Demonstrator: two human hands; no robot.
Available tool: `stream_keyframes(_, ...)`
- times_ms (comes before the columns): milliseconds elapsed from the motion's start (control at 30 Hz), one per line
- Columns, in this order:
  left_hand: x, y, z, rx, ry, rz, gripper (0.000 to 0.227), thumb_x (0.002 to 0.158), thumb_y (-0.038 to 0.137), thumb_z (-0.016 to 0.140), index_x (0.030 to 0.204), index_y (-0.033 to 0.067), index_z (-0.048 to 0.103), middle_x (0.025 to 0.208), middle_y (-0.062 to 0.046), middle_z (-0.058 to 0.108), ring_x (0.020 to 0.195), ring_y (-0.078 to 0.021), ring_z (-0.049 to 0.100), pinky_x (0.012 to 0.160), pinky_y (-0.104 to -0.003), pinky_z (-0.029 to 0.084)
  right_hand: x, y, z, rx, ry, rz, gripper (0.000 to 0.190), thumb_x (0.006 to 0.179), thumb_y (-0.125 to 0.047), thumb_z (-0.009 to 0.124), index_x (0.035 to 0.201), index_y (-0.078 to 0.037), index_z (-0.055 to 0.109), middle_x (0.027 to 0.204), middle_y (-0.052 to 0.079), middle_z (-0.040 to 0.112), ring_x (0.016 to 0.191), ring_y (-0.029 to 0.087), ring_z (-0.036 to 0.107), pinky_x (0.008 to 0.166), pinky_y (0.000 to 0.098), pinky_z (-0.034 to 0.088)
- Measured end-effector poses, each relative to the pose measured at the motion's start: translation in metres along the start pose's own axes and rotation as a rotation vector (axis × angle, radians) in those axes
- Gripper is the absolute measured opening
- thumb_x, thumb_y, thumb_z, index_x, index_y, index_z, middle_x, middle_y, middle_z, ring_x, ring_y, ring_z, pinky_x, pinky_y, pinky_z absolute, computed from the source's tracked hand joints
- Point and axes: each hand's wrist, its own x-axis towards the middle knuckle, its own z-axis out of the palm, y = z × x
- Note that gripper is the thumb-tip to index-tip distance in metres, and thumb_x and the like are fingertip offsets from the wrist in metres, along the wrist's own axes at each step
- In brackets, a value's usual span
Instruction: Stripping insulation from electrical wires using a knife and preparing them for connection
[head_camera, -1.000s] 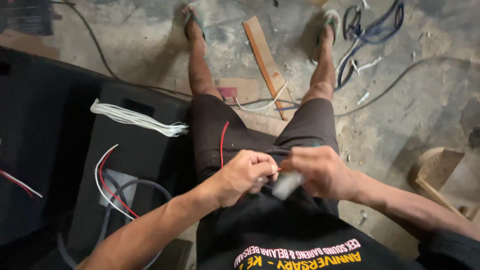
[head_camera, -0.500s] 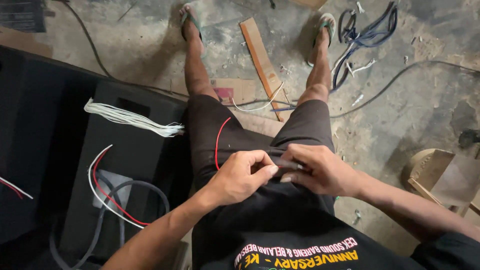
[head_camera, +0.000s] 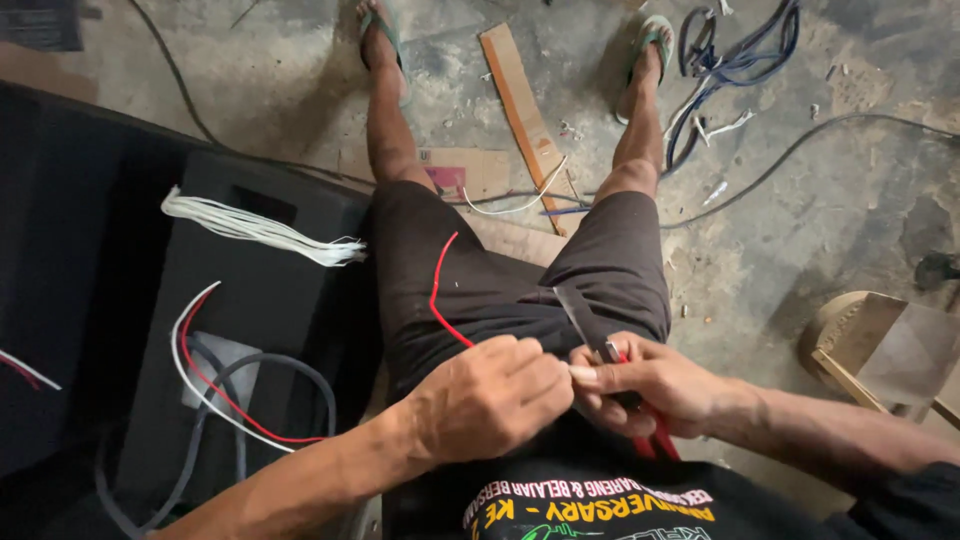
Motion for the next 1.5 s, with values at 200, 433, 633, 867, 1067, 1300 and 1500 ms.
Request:
stream_keyframes(200, 0.003, 0.015, 0.003, -0.622, -0.032, -0.650, 0.006, 0.089, 0.010, 0.061, 0.084, 0.0073, 0.065, 0.072, -0.010, 0.070, 0.054, -0.0293, 0.062, 0.053, -0.038, 0.050, -0.009, -0.006, 0.004, -0.641, 0.099, -0.336, 0.013, 0.092, -0.004, 0.068, 0.080, -0.006, 0.066, 0.060, -0.004, 0.054, 0.048, 0.007, 0.038, 0.042, 0.0246, 0.029)
stream_keyframes(433, -0.034, 0.010, 0.055, -2.027, -0.159, -1.380, 0.020, 0.100, 0.015, 0.056, 0.082, 0.0069, 0.059, 0.057, 0.007, 0.035, 0.045, -0.0031, 0.023, 0.040, -0.021, 0.015, 0.002, -0.034, 0.003, -1.598, -0.345, -1.166, 0.016, 0.096, -0.007, 0.057, 0.099, 0.006, 0.065, 0.093, 0.015, 0.066, 0.067, 0.024, 0.059, 0.061, 0.0346, 0.050)
stream_keyframes(633, -0.037, 0.005, 0.051, -1.863, -0.072, -1.217, 0.018, 0.101, 0.015, 0.060, 0.092, -0.0001, 0.066, 0.061, 0.002, 0.047, 0.049, -0.0055, 0.033, 0.044, -0.020, 0.028, 0.002, -0.033, 0.011, -1.323, -0.063, -0.738, 0.009, 0.083, 0.002, 0.073, 0.088, -0.004, 0.068, 0.081, 0.002, 0.068, 0.061, 0.015, 0.062, 0.057, 0.0277, 0.051)
stream_keyframes(867, -0.014, 0.015, 0.016, -0.890, -0.021, -1.037, 0.012, 0.089, 0.014, 0.066, 0.085, 0.0037, 0.071, 0.065, 0.002, 0.060, 0.054, -0.0084, 0.045, 0.050, -0.025, 0.039, -0.002, -0.027, 0.003, -0.931, 0.111, -0.414, 0.007, 0.090, -0.006, 0.069, 0.093, -0.003, 0.074, 0.066, -0.001, 0.066, 0.052, 0.007, 0.049, 0.046, 0.0236, 0.040)
stream_keyframes(1067, 0.000, 0.022, 0.001, -0.544, 0.255, -0.850, 0.002, 0.083, 0.003, 0.069, 0.082, 0.0012, 0.070, 0.070, -0.002, 0.066, 0.051, -0.0118, 0.050, 0.047, -0.026, 0.043, -0.023, -0.003, 0.011, -0.723, 0.380, -0.393, 0.041, 0.096, -0.033, 0.050, 0.124, -0.004, 0.057, 0.088, 0.005, 0.063, 0.060, 0.010, 0.048, 0.046, 0.0235, 0.036)
stream_keyframes(1300, 0.014, 0.021, 0.008, -0.490, 0.333, -0.895, 0.006, 0.080, 0.002, 0.074, 0.078, 0.0017, 0.068, 0.070, -0.002, 0.064, 0.050, -0.0111, 0.048, 0.046, -0.025, 0.041, -0.012, 0.021, 0.033, -0.823, 0.444, -0.648, 0.051, 0.103, -0.029, 0.038, 0.144, 0.001, 0.042, 0.073, 0.004, 0.055, 0.066, 0.014, 0.044, 0.060, 0.0266, 0.037)
stream_keyframes(1500, 0.022, 0.020, 0.011, -0.239, 0.365, -0.717, 0.014, 0.078, -0.003, 0.073, 0.081, 0.0030, 0.060, 0.072, -0.006, 0.058, 0.056, -0.0203, 0.051, 0.053, -0.033, 0.044, -0.012, 0.025, 0.036, -0.701, 0.583, -0.736, 0.054, 0.090, -0.014, 0.061, 0.140, 0.002, 0.049, 0.075, 0.002, 0.056, 0.060, 0.008, 0.041, 0.054, 0.0204, 0.030)
